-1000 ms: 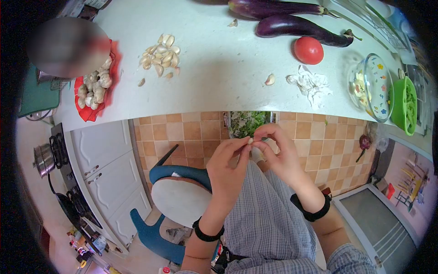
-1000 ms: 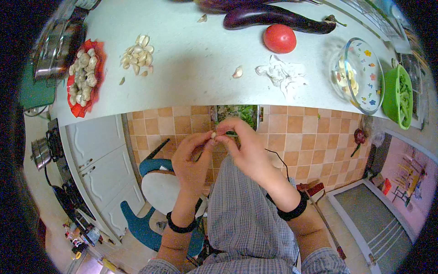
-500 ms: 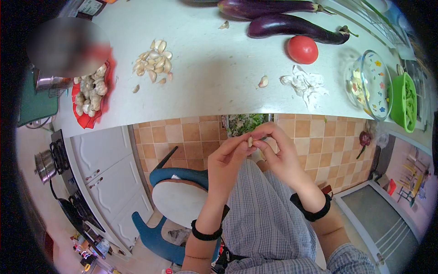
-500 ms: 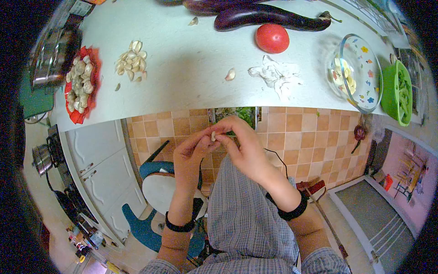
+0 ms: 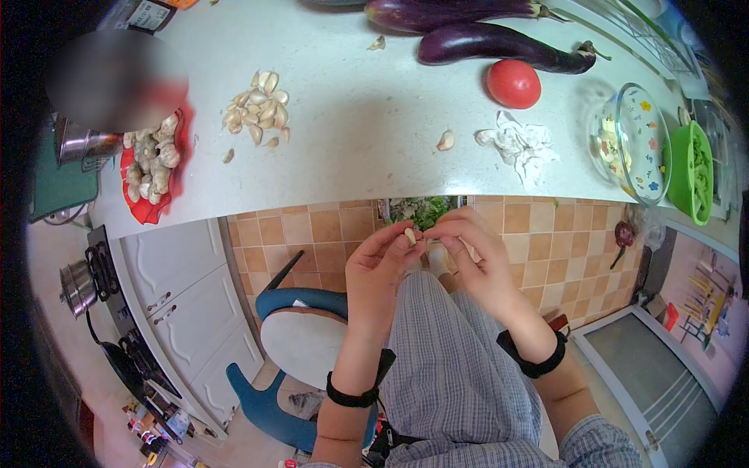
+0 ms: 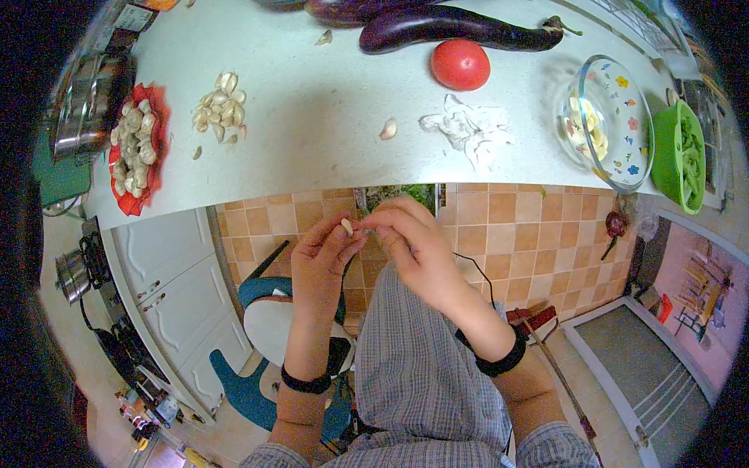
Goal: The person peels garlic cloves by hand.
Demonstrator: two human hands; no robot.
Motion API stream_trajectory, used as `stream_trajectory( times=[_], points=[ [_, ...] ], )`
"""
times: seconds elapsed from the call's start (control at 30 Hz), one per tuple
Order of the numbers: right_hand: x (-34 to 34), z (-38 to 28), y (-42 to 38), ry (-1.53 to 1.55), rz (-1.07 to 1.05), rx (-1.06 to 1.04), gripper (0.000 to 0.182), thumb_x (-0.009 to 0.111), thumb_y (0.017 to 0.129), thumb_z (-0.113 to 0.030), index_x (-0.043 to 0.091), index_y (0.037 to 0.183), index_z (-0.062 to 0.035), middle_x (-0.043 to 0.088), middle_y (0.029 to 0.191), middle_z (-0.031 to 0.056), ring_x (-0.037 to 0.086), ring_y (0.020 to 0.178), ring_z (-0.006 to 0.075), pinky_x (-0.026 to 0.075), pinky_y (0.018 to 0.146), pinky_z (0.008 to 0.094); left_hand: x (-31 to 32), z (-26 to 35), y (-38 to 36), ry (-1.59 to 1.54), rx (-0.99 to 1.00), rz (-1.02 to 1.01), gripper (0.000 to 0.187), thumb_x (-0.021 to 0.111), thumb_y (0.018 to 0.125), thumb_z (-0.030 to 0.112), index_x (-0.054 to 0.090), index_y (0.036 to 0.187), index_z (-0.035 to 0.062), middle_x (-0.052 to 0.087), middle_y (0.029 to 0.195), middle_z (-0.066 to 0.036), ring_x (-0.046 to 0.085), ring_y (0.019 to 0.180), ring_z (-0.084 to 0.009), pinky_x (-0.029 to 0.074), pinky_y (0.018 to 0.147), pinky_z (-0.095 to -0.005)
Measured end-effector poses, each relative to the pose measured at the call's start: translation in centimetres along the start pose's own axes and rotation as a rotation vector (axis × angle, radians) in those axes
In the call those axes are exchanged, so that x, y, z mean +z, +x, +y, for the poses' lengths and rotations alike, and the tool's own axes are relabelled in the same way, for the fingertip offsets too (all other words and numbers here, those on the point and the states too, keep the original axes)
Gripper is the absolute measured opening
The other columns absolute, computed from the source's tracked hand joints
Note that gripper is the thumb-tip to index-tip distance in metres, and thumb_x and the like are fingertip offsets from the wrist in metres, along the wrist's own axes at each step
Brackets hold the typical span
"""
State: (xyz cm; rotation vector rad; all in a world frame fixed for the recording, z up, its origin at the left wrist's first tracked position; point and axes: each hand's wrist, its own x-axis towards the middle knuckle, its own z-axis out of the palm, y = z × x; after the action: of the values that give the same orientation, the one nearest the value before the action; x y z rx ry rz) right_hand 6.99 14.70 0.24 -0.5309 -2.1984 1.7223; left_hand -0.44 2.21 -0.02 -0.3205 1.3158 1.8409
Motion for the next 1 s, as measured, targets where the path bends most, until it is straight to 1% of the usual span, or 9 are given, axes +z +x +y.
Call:
stream_trajectory(
  times=[0.13, 0.23, 0.37, 0.43, 0.77, 0.87, 0.93, 0.97, 1.0],
  points=[
    [0.2, -0.4, 0.1, -0.051, 0.051, 0.019, 0.012, 0.059, 0.071, -0.001, 0.058, 0.083, -0.0029, 0.053, 0.084, 0.009, 0.052, 0.076, 0.0226, 0.043, 0.068, 0.0287, 0.2, -0.4, 0.0, 0.024, 0.027, -0.026, 0.021, 0.052, 0.082, 0.007, 0.055, 0.1, -0.0031, 0.056, 0.099, -0.01, 0.054, 0.089, -0.0142, 0.045, 0.082, -0.0263],
    [0.3, -0.2, 0.1, 0.004, 0.04, 0.115, 0.011, 0.061, 0.07, -0.003, 0.058, 0.081, -0.0022, 0.053, 0.084, 0.0087, 0.053, 0.074, 0.0205, 0.043, 0.064, 0.0271, 0.3, -0.9, 0.2, 0.065, 0.028, -0.069, 0.021, 0.051, 0.082, 0.004, 0.056, 0.101, -0.0021, 0.055, 0.099, -0.007, 0.051, 0.092, -0.0124, 0.041, 0.084, -0.0238],
    [0.2, 0.3, -0.1, -0.016, 0.034, 0.09, 0.011, 0.061, 0.07, -0.003, 0.058, 0.081, -0.0015, 0.053, 0.081, 0.0087, 0.053, 0.07, 0.0188, 0.044, 0.06, 0.0253, 0.2, -1.0, 0.1, 0.159, 0.039, -0.057, 0.021, 0.051, 0.081, 0.002, 0.057, 0.101, -0.0015, 0.054, 0.096, -0.006, 0.05, 0.09, -0.0116, 0.038, 0.082, -0.0211],
    [0.2, 0.3, -0.2, -0.028, 0.036, 0.077, 0.01, 0.06, 0.071, -0.002, 0.057, 0.081, -0.001, 0.053, 0.08, 0.0087, 0.054, 0.069, 0.0186, 0.044, 0.06, 0.0251, 0.4, -0.8, 0.1, 0.272, 0.11, -0.078, 0.022, 0.052, 0.08, 0.0, 0.057, 0.101, -0.0007, 0.054, 0.093, -0.004, 0.049, 0.09, -0.0106, 0.036, 0.081, -0.0199],
    [0.3, 0.4, -0.3, -0.005, 0.034, 0.126, 0.008, 0.058, 0.072, -0.002, 0.056, 0.079, 0.0003, 0.053, 0.078, 0.0077, 0.051, 0.062, 0.0158, 0.042, 0.056, 0.0242, 0.5, -1.2, -0.1, 0.269, 0.125, -0.039, 0.022, 0.052, 0.08, -0.001, 0.058, 0.1, -0.0011, 0.056, 0.091, -0.005, 0.051, 0.084, -0.0106, 0.038, 0.077, -0.0197],
    [0.2, 0.3, -0.3, -0.015, 0.041, 0.108, 0.008, 0.059, 0.072, -0.002, 0.057, 0.079, 0.001, 0.053, 0.077, 0.0079, 0.051, 0.062, 0.0156, 0.041, 0.055, 0.0242, 0.7, -1.0, -0.2, 0.428, 0.198, -0.044, 0.022, 0.052, 0.08, -0.001, 0.058, 0.101, -0.0007, 0.056, 0.091, -0.005, 0.052, 0.084, -0.0108, 0.039, 0.076, -0.0195],
    [0.2, 0.3, -0.4, -0.028, 0.041, 0.109, 0.009, 0.059, 0.071, -0.002, 0.057, 0.079, 0.0013, 0.053, 0.077, 0.0081, 0.051, 0.062, 0.0156, 0.042, 0.056, 0.0242, 0.8, -1.3, -0.3, 0.694, 0.442, -0.033, 0.025, 0.051, 0.079, -0.003, 0.058, 0.102, 0.0021, 0.055, 0.088, -0.006, 0.053, 0.082, -0.0114, 0.04, 0.073, -0.0196],
    [0.2, 0.3, -0.4, -0.021, 0.045, 0.125, 0.009, 0.059, 0.071, -0.002, 0.057, 0.079, 0.0016, 0.053, 0.077, 0.0083, 0.051, 0.062, 0.0155, 0.042, 0.056, 0.0242, 0.8, -1.2, -0.4, 0.694, 0.442, -0.033, 0.025, 0.051, 0.079, -0.003, 0.058, 0.102, 0.0021, 0.055, 0.088, -0.006, 0.053, 0.082, -0.0114, 0.04, 0.073, -0.0196],
    [0.2, 0.3, -0.4, -0.014, 0.049, 0.14, 0.009, 0.059, 0.07, -0.002, 0.057, 0.079, 0.0018, 0.053, 0.077, 0.0085, 0.051, 0.061, 0.0154, 0.042, 0.056, 0.0242, 0.9, -1.2, -0.5, 0.81, 0.485, -0.032, 0.026, 0.051, 0.078, -0.004, 0.058, 0.102, 0.0035, 0.055, 0.086, -0.006, 0.053, 0.081, -0.0121, 0.041, 0.072, -0.0199]
  ],
)
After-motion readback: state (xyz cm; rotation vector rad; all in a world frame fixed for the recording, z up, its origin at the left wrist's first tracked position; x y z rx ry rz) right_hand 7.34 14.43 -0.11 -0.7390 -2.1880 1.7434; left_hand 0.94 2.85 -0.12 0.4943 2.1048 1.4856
